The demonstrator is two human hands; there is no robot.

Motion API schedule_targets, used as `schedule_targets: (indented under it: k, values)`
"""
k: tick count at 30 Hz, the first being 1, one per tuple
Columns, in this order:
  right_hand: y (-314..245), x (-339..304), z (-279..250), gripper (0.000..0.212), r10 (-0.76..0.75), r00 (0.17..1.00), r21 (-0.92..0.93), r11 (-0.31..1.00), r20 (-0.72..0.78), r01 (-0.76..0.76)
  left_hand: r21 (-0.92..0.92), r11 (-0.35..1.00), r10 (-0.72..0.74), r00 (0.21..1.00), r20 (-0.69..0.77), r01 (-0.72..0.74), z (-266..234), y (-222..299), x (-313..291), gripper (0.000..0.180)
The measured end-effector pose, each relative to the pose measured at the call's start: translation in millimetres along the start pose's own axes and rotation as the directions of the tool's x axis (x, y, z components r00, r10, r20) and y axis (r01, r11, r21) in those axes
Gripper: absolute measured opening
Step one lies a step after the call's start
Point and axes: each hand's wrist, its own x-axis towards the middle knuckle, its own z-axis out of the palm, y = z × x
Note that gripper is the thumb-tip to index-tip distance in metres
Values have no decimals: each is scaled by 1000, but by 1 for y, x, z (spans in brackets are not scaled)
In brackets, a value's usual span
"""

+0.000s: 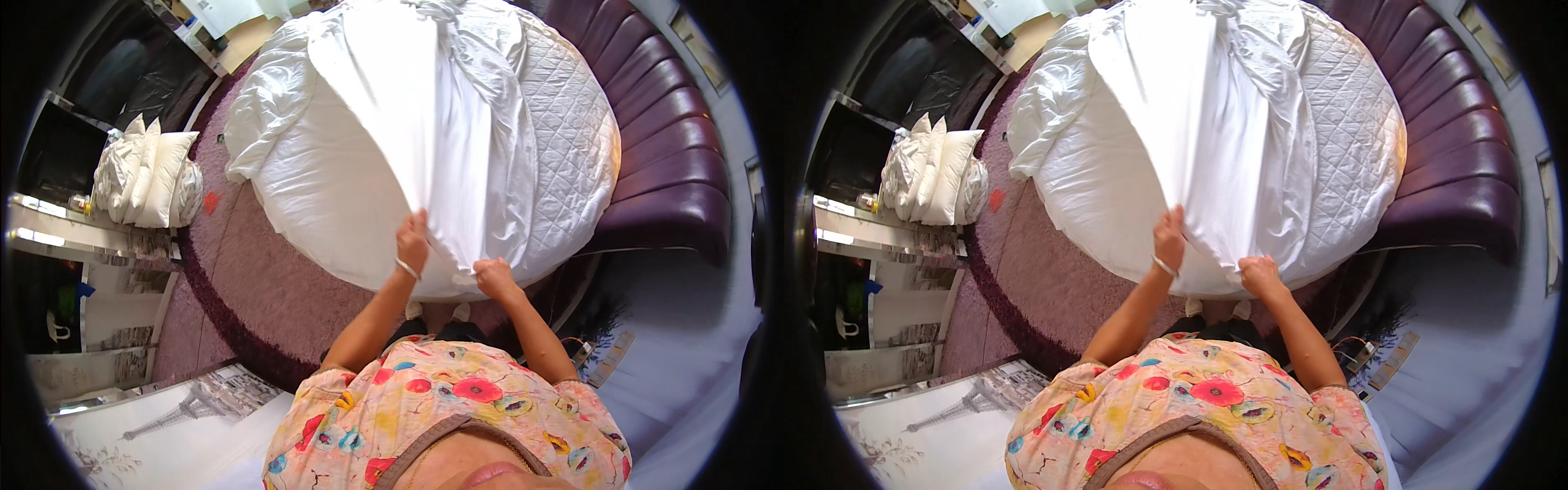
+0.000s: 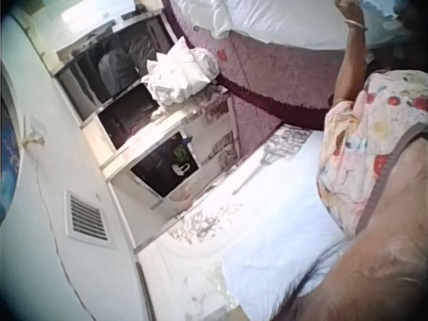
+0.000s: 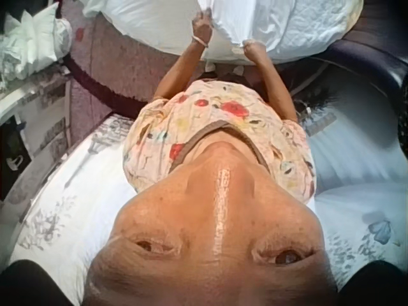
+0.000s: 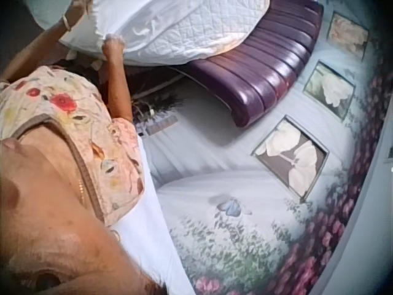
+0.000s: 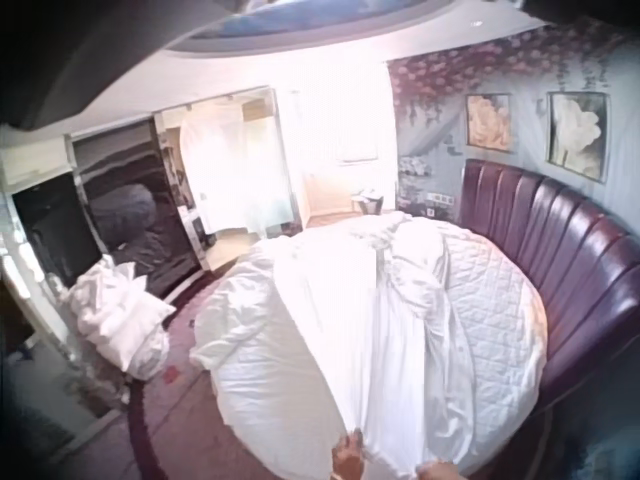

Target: The person folds a large white sheet on a round bed. They repeatedly lift, align, and smooth the fabric by hand, working around the bed to gather and fold the sheet into a more compact shape.

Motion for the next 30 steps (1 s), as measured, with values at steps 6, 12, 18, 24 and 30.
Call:
schedule_targets:
  k: [6, 12, 18, 24, 30]
  values:
    - [-69, 53, -81, 20, 177, 923, 389, 921, -341, -33, 210, 977, 0, 977, 213, -46, 3, -59, -48, 33]
    - [-85, 144, -54, 20, 132, 991, -299, 946, 2, -125, 271, 943, 113, 951, 288, -195, 15, -63, -43, 17]
    - [-83, 186, -27, 17, 237, 961, -313, 932, 145, -182, 280, 935, 129, 946, 297, -216, 5, -64, -33, 21]
    - [-70, 170, -39, 6, -10, 983, -17, 1000, -184, 7, -143, 928, -272, 888, 371, 344, -49, -77, 46, 30]
    - [-113, 160, -60, 9, -87, 960, 125, 984, -264, 124, -540, 675, -280, 852, 443, 503, -38, -54, 188, 64]
